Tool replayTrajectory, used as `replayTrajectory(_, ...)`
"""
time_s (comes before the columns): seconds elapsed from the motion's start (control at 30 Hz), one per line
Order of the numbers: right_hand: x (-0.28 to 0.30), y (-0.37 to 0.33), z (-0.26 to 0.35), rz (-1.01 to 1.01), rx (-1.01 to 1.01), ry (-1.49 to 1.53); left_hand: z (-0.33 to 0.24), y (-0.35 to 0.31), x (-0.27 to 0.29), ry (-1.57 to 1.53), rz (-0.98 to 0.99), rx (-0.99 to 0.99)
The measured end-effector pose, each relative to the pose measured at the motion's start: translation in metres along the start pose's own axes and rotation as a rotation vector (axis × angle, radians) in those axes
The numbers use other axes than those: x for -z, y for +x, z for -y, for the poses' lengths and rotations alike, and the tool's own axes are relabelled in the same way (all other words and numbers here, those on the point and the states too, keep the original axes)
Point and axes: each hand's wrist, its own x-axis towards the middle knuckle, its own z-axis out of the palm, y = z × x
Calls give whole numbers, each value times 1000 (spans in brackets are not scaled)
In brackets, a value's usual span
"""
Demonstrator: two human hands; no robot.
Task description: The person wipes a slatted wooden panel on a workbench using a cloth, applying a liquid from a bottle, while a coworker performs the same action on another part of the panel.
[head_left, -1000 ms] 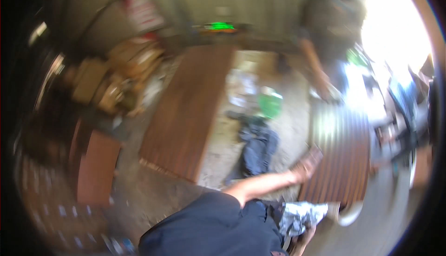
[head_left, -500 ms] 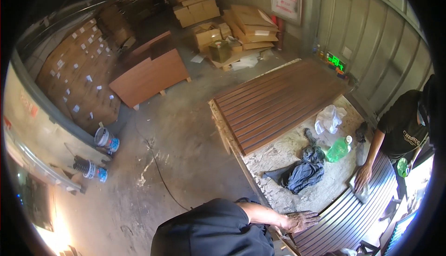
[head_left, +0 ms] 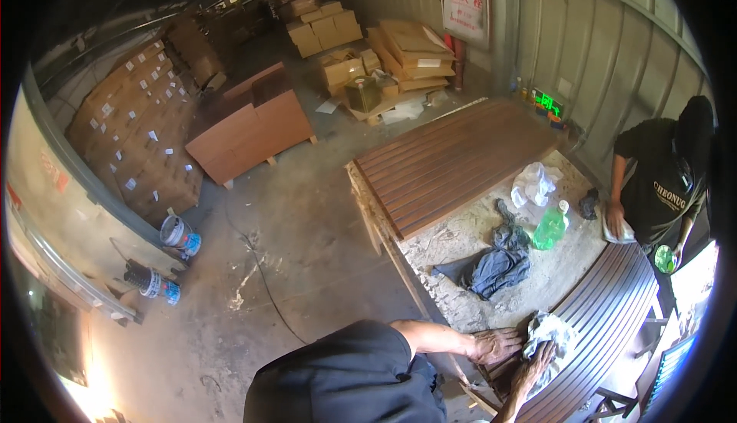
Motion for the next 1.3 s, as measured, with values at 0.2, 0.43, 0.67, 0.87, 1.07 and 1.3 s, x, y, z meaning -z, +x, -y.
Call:
replayTrajectory(0.2,-18,-112,12,-10,152,80,-11,1,-11,-68,-52,-38)
replayTrajectory(0.43,-6,-41,12,20,76,138,-14,0,16,337,-166,-181)
replayTrajectory(0.67,-17,-84,67,122,27,93,21,-8,53,78,297,317)
replayTrajectory(0.87,-31,50,36,-80,35,87,61,7,59,399,73,30)
replayTrajectory(1.07,-45,-16,63,35,-6,93,67,-13,66,311,115,29)
replayTrajectory(1.3,-34,49,12,-88,57,90,63,6,66,330,127,90)
